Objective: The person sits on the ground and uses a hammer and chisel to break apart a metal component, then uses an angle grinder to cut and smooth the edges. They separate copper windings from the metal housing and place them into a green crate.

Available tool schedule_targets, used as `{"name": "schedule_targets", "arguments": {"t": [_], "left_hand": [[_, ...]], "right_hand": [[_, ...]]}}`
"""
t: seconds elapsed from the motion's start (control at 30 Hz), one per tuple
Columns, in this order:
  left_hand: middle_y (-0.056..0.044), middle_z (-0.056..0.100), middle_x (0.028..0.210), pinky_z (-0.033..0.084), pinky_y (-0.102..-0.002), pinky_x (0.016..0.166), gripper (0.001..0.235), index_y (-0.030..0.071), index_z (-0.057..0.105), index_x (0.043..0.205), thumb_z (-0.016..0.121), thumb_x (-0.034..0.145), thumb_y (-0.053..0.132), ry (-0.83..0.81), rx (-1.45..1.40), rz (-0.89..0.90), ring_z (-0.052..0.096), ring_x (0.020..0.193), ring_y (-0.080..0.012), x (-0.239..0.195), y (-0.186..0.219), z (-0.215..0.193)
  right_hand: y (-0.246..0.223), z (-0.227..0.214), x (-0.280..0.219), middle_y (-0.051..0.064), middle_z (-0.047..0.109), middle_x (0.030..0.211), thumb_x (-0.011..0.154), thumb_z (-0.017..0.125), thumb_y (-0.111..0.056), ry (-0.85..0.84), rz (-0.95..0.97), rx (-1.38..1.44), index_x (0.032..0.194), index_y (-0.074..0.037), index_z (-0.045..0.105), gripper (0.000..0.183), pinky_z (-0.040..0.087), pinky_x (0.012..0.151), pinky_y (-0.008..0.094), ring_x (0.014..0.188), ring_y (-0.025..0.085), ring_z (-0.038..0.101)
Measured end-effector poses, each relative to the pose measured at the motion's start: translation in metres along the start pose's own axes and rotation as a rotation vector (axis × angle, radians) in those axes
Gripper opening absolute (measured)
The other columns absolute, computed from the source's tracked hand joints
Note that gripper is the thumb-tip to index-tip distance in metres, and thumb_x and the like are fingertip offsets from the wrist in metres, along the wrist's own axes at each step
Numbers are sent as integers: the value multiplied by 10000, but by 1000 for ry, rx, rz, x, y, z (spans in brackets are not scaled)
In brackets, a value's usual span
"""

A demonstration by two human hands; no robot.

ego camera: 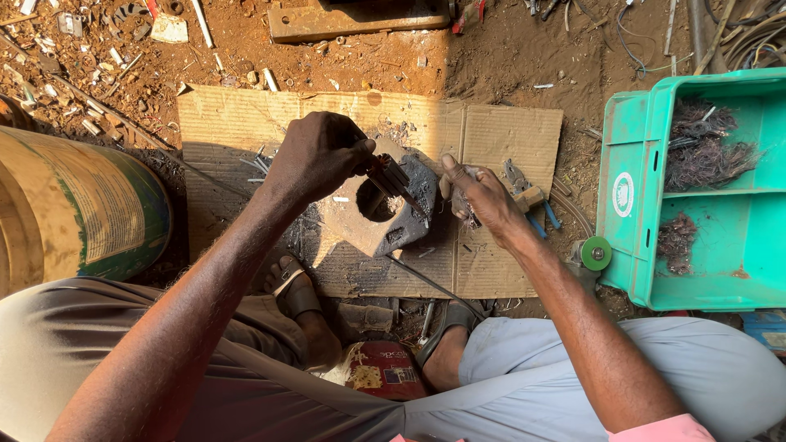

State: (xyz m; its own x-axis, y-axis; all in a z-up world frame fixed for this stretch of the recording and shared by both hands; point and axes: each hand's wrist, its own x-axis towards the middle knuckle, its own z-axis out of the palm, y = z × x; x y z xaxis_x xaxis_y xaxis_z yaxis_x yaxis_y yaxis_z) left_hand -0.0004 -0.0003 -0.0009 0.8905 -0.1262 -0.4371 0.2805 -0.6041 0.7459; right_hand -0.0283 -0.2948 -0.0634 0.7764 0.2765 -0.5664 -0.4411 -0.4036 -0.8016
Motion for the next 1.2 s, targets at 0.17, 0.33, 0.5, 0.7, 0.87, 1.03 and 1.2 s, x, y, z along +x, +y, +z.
{"name": "schedule_targets", "arguments": {"t": [0.17,0.33,0.5,0.7,0.87,1.03,1.2], "left_hand": [[-98,794,869,609,-341,700,270,53,784,1027,697,946,295,7,15,1,772,744,-161,0,3,-1],[-82,790,817,592,-336,686,260,57,793,986,697,947,296,16,29,4,760,715,-149,0,6,-3],[-69,790,805,583,-329,681,260,66,797,975,702,946,306,8,39,-17,751,708,-143,2,10,0],[-68,784,796,575,-327,663,250,61,795,979,712,939,294,6,45,12,742,693,-144,1,14,2],[-57,782,785,572,-323,663,245,71,798,978,702,942,294,15,74,19,739,688,-138,0,16,0],[-55,783,783,575,-322,676,253,74,802,963,693,948,301,18,82,20,739,687,-140,-1,14,-2],[-58,785,787,577,-325,683,255,69,804,964,697,944,299,15,81,20,744,698,-137,0,11,-3]], "right_hand": [[17,12,2,-39,310,542,914,223,-869,72,41,-351,706,-110,597,871,459,600,386,479,138,398],[33,20,1,-29,365,574,849,206,-881,134,82,-326,748,-89,635,907,459,601,464,569,142,510],[37,-1,-16,194,386,1278,878,525,-806,-97,56,50,1396,-37,466,928,308,977,663,1250,350,316],[15,-5,-32,197,253,1599,575,945,-291,-206,11,21,1527,-123,277,1175,175,1237,538,1540,316,136],[-1,8,-35,185,436,1482,746,823,-61,-175,-69,166,1480,-110,418,840,345,1149,501,1381,296,407],[-1,12,-31,137,609,1168,927,656,38,-206,-1,354,1315,-3,530,410,612,905,397,1006,189,676],[5,10,-26,113,681,1203,945,629,-50,-239,-61,196,1320,-10,569,382,551,1001,359,1084,172,689]]}}
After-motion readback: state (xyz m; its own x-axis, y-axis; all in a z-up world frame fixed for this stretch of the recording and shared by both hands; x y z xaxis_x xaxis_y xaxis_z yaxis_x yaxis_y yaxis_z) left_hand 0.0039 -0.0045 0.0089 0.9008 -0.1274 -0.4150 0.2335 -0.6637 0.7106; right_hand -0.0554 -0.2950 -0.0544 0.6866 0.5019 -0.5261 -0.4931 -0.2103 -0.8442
